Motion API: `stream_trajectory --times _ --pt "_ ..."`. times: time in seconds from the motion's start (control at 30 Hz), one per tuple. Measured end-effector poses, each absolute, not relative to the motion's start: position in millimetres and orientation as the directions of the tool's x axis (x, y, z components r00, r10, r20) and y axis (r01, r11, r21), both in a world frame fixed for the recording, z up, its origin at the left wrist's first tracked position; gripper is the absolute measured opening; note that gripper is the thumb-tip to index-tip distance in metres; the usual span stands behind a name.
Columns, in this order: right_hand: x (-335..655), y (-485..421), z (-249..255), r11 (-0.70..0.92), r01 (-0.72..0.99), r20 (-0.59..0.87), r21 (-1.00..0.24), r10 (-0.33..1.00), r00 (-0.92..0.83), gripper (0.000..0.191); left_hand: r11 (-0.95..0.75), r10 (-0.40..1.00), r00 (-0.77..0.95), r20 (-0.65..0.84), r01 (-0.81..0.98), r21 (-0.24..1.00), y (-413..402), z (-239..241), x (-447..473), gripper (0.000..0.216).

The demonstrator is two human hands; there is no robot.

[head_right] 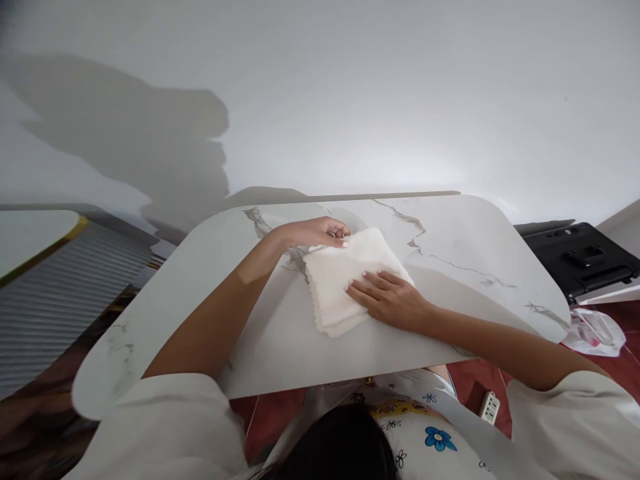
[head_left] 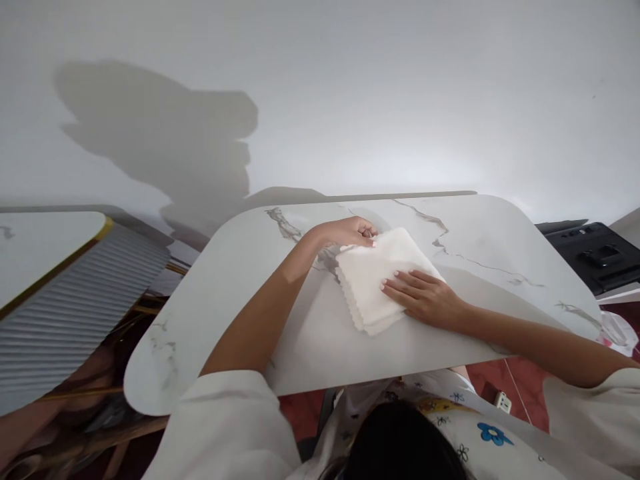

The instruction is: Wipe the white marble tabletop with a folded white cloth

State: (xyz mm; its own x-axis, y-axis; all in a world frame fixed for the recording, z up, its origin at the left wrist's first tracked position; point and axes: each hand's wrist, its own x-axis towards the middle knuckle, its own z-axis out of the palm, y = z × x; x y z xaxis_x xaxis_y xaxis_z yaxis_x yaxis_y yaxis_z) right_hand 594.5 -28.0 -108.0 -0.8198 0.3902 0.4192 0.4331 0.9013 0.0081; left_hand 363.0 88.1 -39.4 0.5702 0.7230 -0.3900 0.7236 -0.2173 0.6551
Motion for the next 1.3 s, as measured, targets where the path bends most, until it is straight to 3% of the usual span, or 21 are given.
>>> stream_trajectory --times 0.17,0.27,0.33,0.43,0.53,0.63,0.77,0.93,1.07,1.2,1.3 --pt "590 -32 -102 0.932 0.361 0.314 0.020 0.337 -0.888 0.042 -0.316 0.677 0.568 -0.468 0.799 0.512 89 -36 356 0.042" --pt "599 -24 -87 0.953 0.301 0.308 -0.019 0.292 -0.905 0.048 -0.415 0.759 0.576 -0.304 0.788 0.456 80 -35 368 0.069" --pt "612 -16 -76 0.932 0.358 0.393 -0.051 0.349 -0.851 0.054 -0.519 0.775 0.619 -0.125 0.737 0.433 70 -39 385 0.079" --pt "632 -10 -68 0.819 0.560 0.523 -0.124 0.534 -0.665 0.063 -0.654 0.715 0.699 0.021 0.657 0.376 52 -53 415 0.065" --pt "642 -21 -74 0.815 0.565 0.397 -0.130 0.564 -0.724 0.070 -0.698 0.682 0.730 -0.032 0.664 0.270 42 -73 433 0.055" --pt "643 -40 -78 0.838 0.529 0.224 -0.132 0.545 -0.808 0.073 -0.705 0.684 0.727 -0.054 0.679 0.206 41 -86 435 0.054" --pt "630 -58 -69 0.828 0.542 0.253 -0.143 0.560 -0.789 0.068 -0.710 0.675 0.735 -0.065 0.671 0.213 46 -87 431 0.056" --pt "605 -63 -80 0.869 0.463 0.190 -0.177 0.491 -0.850 0.065 -0.717 0.653 0.758 0.002 0.617 0.324 45 -72 421 0.050" --pt "613 -46 -88 0.880 0.390 0.189 -0.272 0.446 -0.875 0.042 -0.721 0.636 0.770 -0.053 0.617 0.316 24 -66 397 0.049" --pt "619 -30 -78 0.859 0.340 0.206 -0.382 0.438 -0.875 0.034 -0.591 0.781 0.622 -0.055 0.765 0.254 -16 -77 372 0.054" --pt "594 -37 -67 0.776 0.515 0.201 -0.363 0.605 -0.771 0.032 -0.399 0.914 0.404 0.015 0.896 0.194 -55 -85 367 0.055"
